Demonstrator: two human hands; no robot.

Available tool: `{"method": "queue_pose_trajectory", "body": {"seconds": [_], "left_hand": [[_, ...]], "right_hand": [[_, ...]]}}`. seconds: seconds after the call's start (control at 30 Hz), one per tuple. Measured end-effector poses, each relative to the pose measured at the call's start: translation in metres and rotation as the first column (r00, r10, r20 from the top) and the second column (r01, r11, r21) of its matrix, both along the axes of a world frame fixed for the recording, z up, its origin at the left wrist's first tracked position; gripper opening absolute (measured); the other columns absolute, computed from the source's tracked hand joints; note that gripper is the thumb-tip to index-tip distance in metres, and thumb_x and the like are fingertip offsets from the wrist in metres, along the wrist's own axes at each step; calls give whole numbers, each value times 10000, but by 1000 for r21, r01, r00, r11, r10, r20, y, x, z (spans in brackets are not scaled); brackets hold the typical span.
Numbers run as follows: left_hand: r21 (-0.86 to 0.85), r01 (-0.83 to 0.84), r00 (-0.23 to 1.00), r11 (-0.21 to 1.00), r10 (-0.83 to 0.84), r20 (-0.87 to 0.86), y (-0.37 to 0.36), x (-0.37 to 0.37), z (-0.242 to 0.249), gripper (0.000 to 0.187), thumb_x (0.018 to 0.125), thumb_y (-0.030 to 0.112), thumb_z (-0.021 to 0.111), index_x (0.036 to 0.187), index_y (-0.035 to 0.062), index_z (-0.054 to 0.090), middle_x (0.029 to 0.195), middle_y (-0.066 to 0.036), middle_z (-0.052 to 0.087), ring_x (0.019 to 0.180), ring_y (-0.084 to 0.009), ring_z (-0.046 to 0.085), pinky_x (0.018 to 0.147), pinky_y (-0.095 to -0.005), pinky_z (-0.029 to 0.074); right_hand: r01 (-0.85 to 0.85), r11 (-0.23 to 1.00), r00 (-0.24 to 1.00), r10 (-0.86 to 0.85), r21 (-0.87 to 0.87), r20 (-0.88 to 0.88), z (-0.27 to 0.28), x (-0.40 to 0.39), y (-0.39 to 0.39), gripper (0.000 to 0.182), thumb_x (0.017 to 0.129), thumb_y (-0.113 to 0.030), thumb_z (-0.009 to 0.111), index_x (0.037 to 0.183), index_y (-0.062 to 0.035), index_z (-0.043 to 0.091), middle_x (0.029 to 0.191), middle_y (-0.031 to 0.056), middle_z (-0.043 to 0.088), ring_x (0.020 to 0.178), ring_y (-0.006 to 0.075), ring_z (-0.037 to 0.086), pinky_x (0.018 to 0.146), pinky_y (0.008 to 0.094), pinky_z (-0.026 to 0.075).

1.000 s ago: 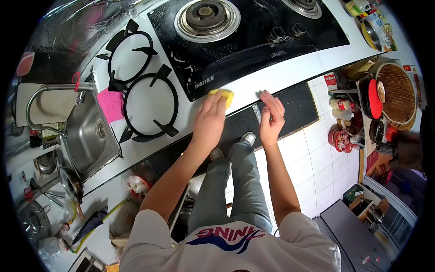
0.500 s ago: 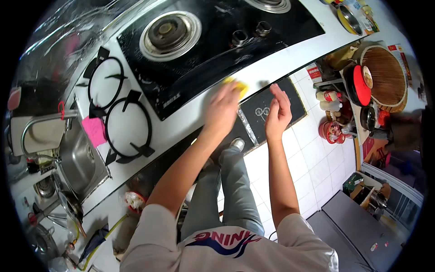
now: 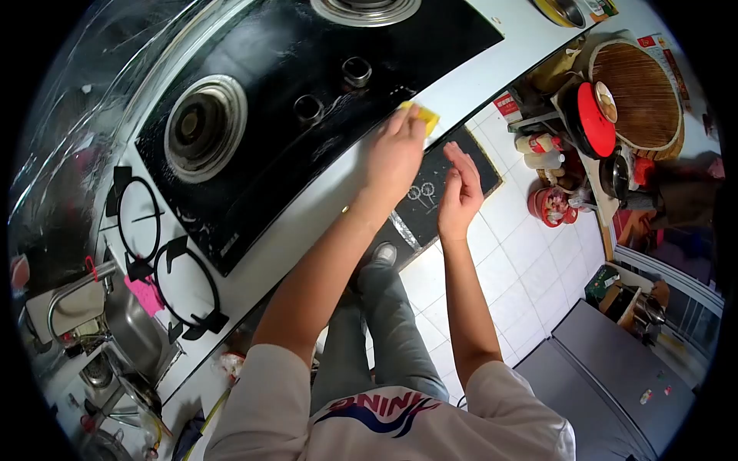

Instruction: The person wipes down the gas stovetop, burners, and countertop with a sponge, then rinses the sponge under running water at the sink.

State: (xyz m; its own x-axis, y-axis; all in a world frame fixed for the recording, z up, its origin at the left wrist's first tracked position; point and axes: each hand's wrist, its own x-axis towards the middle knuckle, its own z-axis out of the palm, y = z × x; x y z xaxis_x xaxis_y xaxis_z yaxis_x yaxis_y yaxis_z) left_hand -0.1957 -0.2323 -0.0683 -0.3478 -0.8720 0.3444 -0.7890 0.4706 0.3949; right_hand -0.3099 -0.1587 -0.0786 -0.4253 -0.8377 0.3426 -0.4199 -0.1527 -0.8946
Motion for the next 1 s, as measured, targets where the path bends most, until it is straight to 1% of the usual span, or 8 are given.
{"method": "queue_pose_trajectory", "body": {"seconds": [0.1, 0.2, 0.3, 0.4, 0.47, 0.63, 0.73, 1.0], "left_hand": [[-65, 23, 999, 998, -25, -41, -50, -60, -6, 349, 851, 41, 546, 1191, -33, 544, 1285, -138, 609, 1241, -286, 533, 945, -354, 511], [-94, 73, 997, 993, -73, -2, -75, -91, -2, 352, 852, 40, 543, 1196, -36, 544, 1283, -144, 609, 1225, -276, 544, 937, -353, 519], [46, 152, 988, 987, -151, -19, -54, -54, 11, 335, 882, 45, 518, 1207, -32, 553, 1349, -156, 559, 1281, -307, 503, 1011, -362, 472], [133, 124, 992, 983, -120, -42, -15, -12, 16, 322, 900, 53, 500, 1209, -14, 556, 1382, -153, 535, 1313, -312, 475, 1042, -363, 445], [206, 114, 993, 972, -110, -33, -8, -5, 18, 305, 899, 53, 505, 1195, -2, 553, 1391, -145, 532, 1330, -303, 461, 1040, -361, 445], [153, 177, 984, 972, -178, -4, -55, -62, 12, 276, 868, 36, 537, 1139, -11, 564, 1386, -153, 537, 1326, -301, 472, 1032, -359, 453], [42, 182, 983, 982, -182, -14, -92, -107, 8, 224, 843, 26, 558, 1059, -32, 565, 1337, -193, 566, 1309, -326, 486, 1012, -363, 471], [6, 160, 987, 987, -160, -25, -158, -200, 3, 221, 838, 55, 580, 1041, -31, 576, 1326, -214, 569, 1298, -340, 492, 1048, -390, 447]], "right_hand": [[30, 999, 999, -30, 17, 12, -2, -25, -7, 281, 885, -20, 485, 1072, -21, 695, 1159, 129, 688, 1197, 277, 589, 1112, 446, 348], [66, 997, 997, -66, 27, 34, 4, -48, -14, 273, 895, -25, 485, 1071, -19, 693, 1161, 129, 686, 1204, 275, 585, 1117, 445, 342], [75, 997, 994, -75, 4, 78, 8, -62, -23, 264, 908, -30, 484, 1072, -18, 691, 1166, 126, 682, 1214, 278, 577, 1118, 444, 342], [81, 997, 997, -81, 18, -12, 3, -67, -28, 255, 916, -49, 497, 1079, -29, 693, 1167, 124, 683, 1201, 286, 583, 1112, 449, 348], [86, 996, 996, -87, 25, 29, -4, -64, -31, 256, 916, -52, 497, 1077, -31, 695, 1168, 128, 683, 1200, 286, 583, 1112, 450, 348], [144, 989, 982, -147, 35, 117, -10, -71, -56, 269, 917, -46, 479, 1078, -20, 693, 1162, 136, 684, 1205, 284, 581, 1109, 446, 351], [183, 982, 975, -186, 36, 121, -11, -95, -76, 278, 915, -33, 467, 1078, -10, 690, 1174, 136, 679, 1211, 279, 577, 1109, 433, 352], [232, 966, 957, -248, 116, 150, -10, -167, -145, 292, 918, -7, 456, 1107, 15, 678, 1234, 161, 641, 1227, 271, 561, 1068, 368, 393]]}}
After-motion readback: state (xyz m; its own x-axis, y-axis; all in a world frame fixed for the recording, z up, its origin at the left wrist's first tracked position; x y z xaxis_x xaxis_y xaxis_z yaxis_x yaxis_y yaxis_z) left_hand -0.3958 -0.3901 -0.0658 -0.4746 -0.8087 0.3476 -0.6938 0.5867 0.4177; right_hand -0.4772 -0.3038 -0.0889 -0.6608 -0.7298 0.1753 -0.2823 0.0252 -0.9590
